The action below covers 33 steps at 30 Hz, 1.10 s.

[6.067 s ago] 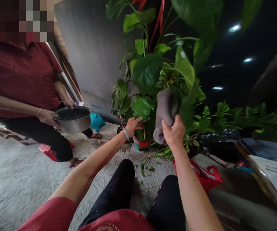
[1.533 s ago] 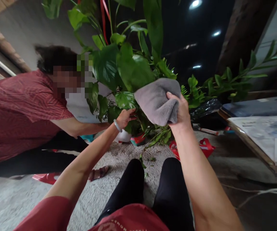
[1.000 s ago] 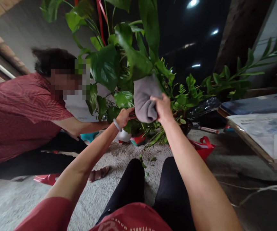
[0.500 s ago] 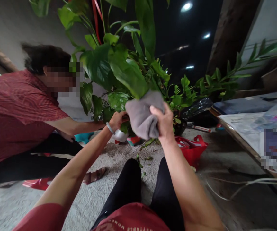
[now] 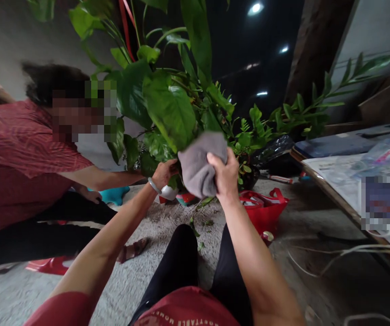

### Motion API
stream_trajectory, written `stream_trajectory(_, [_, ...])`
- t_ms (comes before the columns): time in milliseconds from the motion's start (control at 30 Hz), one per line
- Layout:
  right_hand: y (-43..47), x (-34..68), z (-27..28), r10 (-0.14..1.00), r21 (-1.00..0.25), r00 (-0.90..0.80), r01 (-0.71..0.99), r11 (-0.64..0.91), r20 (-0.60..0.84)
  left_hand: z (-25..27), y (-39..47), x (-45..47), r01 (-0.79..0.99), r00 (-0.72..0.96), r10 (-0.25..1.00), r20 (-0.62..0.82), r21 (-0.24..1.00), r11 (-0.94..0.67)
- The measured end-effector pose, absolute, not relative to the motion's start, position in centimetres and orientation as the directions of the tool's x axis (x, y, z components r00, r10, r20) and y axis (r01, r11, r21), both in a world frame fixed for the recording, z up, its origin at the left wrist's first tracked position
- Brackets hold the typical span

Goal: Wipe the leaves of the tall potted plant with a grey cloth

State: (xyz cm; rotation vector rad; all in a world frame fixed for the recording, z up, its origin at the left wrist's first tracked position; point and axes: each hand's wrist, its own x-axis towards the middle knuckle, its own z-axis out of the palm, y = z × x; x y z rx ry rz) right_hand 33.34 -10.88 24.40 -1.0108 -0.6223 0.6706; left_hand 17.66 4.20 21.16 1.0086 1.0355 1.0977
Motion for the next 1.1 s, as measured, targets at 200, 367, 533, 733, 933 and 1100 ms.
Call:
stream_trajectory(200, [-9.9,32.0,24.8,0.858,-0.954,0.513,-0.24,0.181,0.033,21.6,3.6,17.8,-0.27,0.188,0.978,-0.093,0.952,0.142])
stream_trajectory(367, [-14.3,36.7,24.8,0.792,-0.959,0.609,-0.196,0.205,0.045,21.0,3.7,15.1,-0.292,0.098,0.986,-0.137,0.943,0.16])
stream_trajectory(533, [-6.9,42.0,32.1,0.42,-0.85,0.749,0.511,0.129,0.513,21.2,3.4,16.6,-0.308,0.116,0.983,-0.141,0.936,0.171])
stream_trajectory(733, [-4.5,36.3,27.4,0.802,-0.727,0.448,0.686,-0.024,0.396,20.9,3.2,17.9,-0.312,0.141,0.983,-0.116,0.937,0.156])
stream_trajectory(933, [-12.0,34.2,23.4,0.852,-0.788,0.283,0.577,0.217,0.441,19.3,3.1,17.3,-0.342,0.114,0.978,-0.175,0.917,0.204])
stream_trajectory(1100, [-9.8,34.0,26.8,0.658,-0.679,0.356,0.656,0.33,0.663,19.5,2.5,17.9,-0.407,0.145,0.976,-0.162,0.889,0.208])
